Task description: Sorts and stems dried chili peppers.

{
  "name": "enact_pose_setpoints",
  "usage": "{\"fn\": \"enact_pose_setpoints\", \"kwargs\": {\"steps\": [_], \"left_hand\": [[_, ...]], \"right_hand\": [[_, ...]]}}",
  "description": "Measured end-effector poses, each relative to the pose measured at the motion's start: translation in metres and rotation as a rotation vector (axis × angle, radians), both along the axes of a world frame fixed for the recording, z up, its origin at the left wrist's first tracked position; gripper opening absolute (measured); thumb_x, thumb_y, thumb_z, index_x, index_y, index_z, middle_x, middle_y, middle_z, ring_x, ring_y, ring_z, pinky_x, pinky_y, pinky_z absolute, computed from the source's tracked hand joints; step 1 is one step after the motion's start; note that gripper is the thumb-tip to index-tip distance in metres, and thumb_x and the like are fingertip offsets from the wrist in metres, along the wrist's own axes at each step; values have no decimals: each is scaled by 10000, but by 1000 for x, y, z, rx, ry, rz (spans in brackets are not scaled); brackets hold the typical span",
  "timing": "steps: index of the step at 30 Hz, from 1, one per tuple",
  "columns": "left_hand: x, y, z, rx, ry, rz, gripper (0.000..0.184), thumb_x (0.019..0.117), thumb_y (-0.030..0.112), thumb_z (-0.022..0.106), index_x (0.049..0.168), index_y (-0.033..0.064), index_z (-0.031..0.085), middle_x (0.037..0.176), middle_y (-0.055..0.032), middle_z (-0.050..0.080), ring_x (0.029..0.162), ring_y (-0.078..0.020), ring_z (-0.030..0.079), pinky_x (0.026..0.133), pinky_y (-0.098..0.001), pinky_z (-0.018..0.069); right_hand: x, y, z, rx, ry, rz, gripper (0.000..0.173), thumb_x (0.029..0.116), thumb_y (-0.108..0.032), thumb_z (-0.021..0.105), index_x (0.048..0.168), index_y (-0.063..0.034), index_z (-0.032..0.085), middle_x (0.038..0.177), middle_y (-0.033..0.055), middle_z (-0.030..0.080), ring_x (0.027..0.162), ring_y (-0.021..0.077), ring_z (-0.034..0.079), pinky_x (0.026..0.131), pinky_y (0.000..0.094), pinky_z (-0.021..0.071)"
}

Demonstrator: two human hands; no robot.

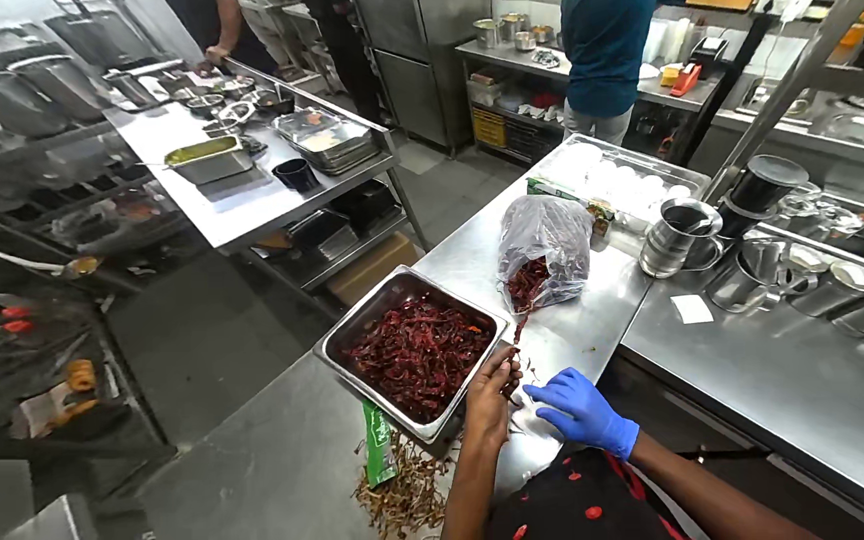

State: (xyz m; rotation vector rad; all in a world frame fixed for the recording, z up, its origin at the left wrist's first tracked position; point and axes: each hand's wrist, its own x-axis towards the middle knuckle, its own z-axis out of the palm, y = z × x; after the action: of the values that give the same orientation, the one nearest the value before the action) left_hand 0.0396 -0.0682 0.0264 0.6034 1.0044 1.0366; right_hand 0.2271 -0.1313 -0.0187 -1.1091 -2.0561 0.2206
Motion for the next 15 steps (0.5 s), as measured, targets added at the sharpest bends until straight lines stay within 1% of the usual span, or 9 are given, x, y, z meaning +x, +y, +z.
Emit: {"fn": "enact_pose_setpoints", "kwargs": {"steps": [2,4,7,8,9,10,12,13,15], "left_hand": [[-9,-6,-2,-15,-3,14,240,1035,32,537,1212,11,697,996,-144,699,812,-197,652,770,-323,559],[-15,-12,-5,-18,-4,9,220,1031,12,524,1170,-4,694,982,-146,687,778,-186,636,730,-302,552],[-19,-19,-13,-18,-21,-59,244,1052,47,469,1171,7,678,917,-110,646,711,-147,582,673,-276,520],[-19,-21,-15,-24,-35,-81,258,1061,78,449,1169,13,674,847,-81,616,666,-127,560,638,-263,509],[-19,-22,-16,-33,-45,-97,269,1073,120,438,1160,26,674,790,-49,579,626,-111,533,608,-252,495],[-19,-24,-17,-40,-40,-109,268,1088,169,436,1140,43,667,748,-21,542,595,-98,505,585,-242,476],[-21,-25,-19,-36,-4,-131,277,1092,238,452,1108,71,672,685,21,479,550,-76,442,544,-224,423],[-23,-25,-21,-19,8,-136,261,1085,243,474,1101,77,676,665,31,463,530,-64,422,519,-212,403],[-28,-24,-21,9,25,-115,212,1073,218,508,1058,82,670,640,33,452,504,-50,390,485,-204,366]], "right_hand": [[-1,3,-5,-91,129,-113,297,1024,-288,604,1297,-239,710,1064,-63,748,973,89,671,930,368,530],[-6,13,-4,-182,208,-212,347,1005,-250,625,1347,-236,679,1066,-72,737,968,84,671,911,375,539],[-15,32,-1,-290,130,-176,544,935,-276,718,1461,-259,580,1149,-20,717,1022,163,663,912,446,535],[-19,36,-1,-303,82,-146,590,913,-290,747,1475,-264,567,1169,-1,710,1037,187,659,906,461,532],[-24,40,-3,-308,40,-122,585,897,-299,766,1453,-271,587,1172,1,706,1049,195,654,897,465,532],[-27,42,-6,-301,20,-105,507,895,-293,766,1385,-266,642,1156,-1,706,1043,193,652,880,456,529],[-31,47,-16,-274,27,-108,198,926,-257,712,1111,-203,757,1038,-2,704,967,178,651,823,425,523],[-30,49,-19,-280,34,-109,131,953,-254,673,1013,-178,761,989,-5,700,937,169,648,812,413,518],[-24,52,-22,-319,94,-80,150,977,-230,646,979,-154,775,969,-9,715,928,155,658,825,415,524]]}}
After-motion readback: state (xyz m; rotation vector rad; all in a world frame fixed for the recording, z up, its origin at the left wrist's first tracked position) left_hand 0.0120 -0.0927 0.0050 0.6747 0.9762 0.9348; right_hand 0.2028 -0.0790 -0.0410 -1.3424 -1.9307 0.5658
